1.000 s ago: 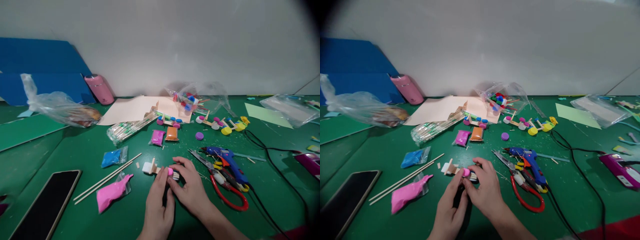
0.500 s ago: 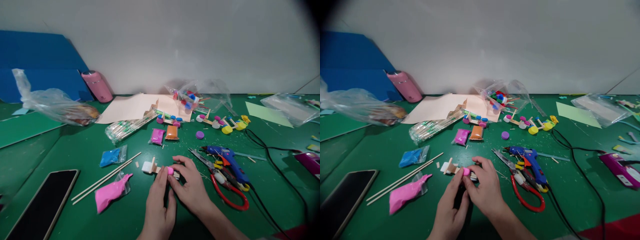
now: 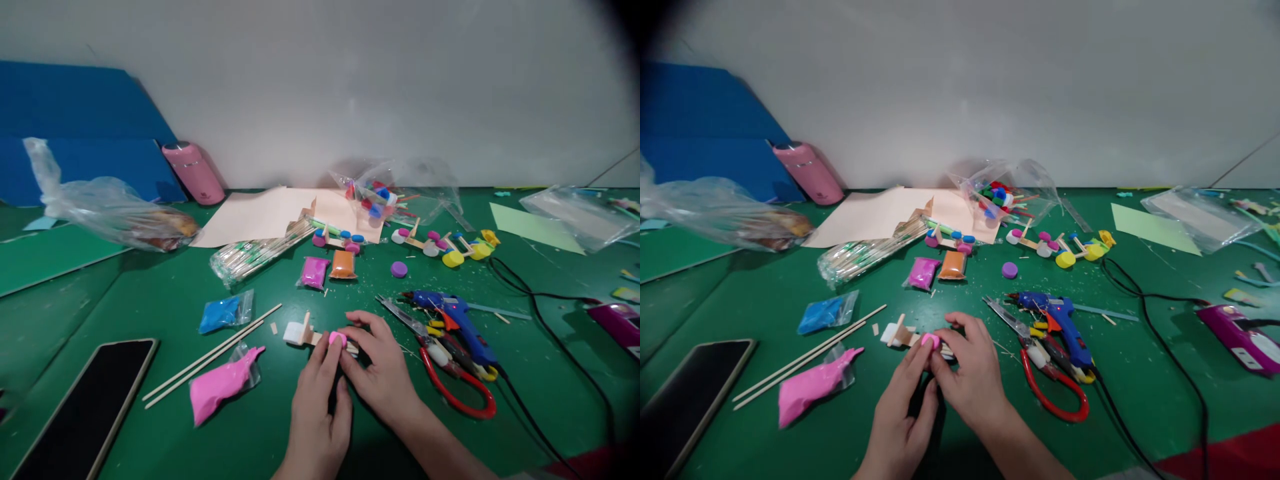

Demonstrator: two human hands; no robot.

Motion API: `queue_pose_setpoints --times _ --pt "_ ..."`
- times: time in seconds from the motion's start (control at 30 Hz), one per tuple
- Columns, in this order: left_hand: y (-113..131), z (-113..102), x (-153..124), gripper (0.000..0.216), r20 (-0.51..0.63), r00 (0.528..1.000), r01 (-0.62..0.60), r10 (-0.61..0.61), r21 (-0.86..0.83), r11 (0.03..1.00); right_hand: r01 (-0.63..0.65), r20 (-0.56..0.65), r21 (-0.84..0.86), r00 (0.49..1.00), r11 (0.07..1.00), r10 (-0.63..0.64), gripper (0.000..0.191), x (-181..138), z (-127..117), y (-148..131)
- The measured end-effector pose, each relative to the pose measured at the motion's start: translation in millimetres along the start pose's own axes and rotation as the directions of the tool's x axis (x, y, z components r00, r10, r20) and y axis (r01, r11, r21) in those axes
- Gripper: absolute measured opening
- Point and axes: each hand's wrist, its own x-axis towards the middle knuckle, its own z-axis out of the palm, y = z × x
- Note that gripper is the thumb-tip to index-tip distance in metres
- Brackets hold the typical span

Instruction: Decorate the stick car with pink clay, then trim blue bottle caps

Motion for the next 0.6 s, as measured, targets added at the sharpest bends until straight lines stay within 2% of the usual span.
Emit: queue_pose_setpoints --times 0.47,0.6 --pt "0.2 -1.2 -1.4 0.056 0.009 1.0 -0.013 0.014 -0.016 1.0 -0.012 -0.024 -0.048 1.0 0.999 0.011 0.016 0.9 0.6 -3.6" --pt "1.2 -0.4 -1.5 0.058 -0.024 0.999 0.045 -0.046 -0.058 0.997 -0.014 -0.039 -0.055 0.999 0.998 0.011 0.02 0.2 0.9 -3.5"
